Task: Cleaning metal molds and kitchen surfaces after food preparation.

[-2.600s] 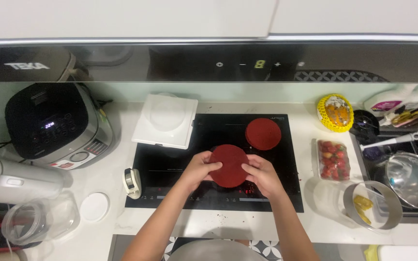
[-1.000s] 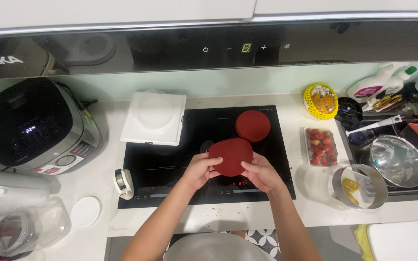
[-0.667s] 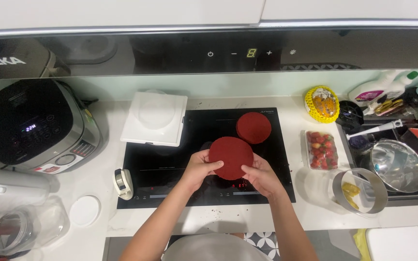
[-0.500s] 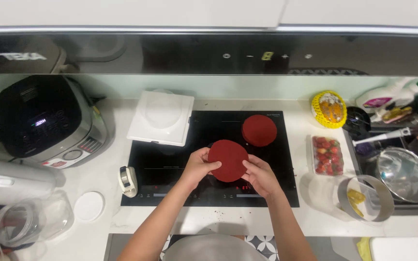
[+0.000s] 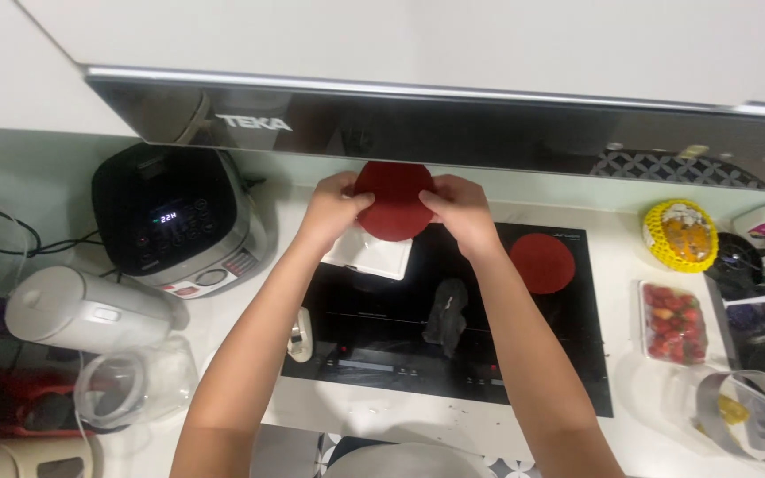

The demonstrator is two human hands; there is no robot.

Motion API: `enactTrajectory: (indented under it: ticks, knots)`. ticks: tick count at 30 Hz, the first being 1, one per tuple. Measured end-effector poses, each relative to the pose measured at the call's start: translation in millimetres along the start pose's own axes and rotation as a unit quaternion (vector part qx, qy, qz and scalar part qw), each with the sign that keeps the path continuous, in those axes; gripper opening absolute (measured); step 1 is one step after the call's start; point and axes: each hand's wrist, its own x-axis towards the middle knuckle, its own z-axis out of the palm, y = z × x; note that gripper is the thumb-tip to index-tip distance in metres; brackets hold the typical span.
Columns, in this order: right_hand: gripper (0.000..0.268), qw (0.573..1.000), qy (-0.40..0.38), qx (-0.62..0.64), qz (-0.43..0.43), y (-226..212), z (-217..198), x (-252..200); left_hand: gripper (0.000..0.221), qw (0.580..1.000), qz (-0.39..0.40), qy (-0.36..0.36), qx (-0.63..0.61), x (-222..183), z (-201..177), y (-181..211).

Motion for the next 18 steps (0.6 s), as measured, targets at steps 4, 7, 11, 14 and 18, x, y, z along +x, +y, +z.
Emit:
enactTrajectory:
  ticks: [4, 7, 11, 14, 18]
  knots:
    - [0.026, 0.999, -0.012, 0.034, -0.004, 12, 2, -12, 0.026, 0.999, -0.008, -0.026, 0.017, -10, 0, -5]
    - [0.024, 0.989, -0.014, 0.147, 0.03, 36, -21, -43, 0.025, 0.996, -0.042, -0.074, -0.037, -20, 34, -53]
    - [0.027, 0.987, 0.08, 0.108, 0.09, 93, -73, -89, 0.024, 0.967, -0.142, -0.167, -0.13, -33, 116, -116]
    - [0.034, 0.97, 0.174, 0.021, 0.167, 141, -119, -111, 0.026, 0.958, -0.191, -0.197, -0.082, -50, 177, -125]
    - [0.043, 0.949, 0.239, -0.005, 0.204, 191, -174, -132, 0.037, 0.963, -0.171, -0.209, -0.025, -54, 246, -158]
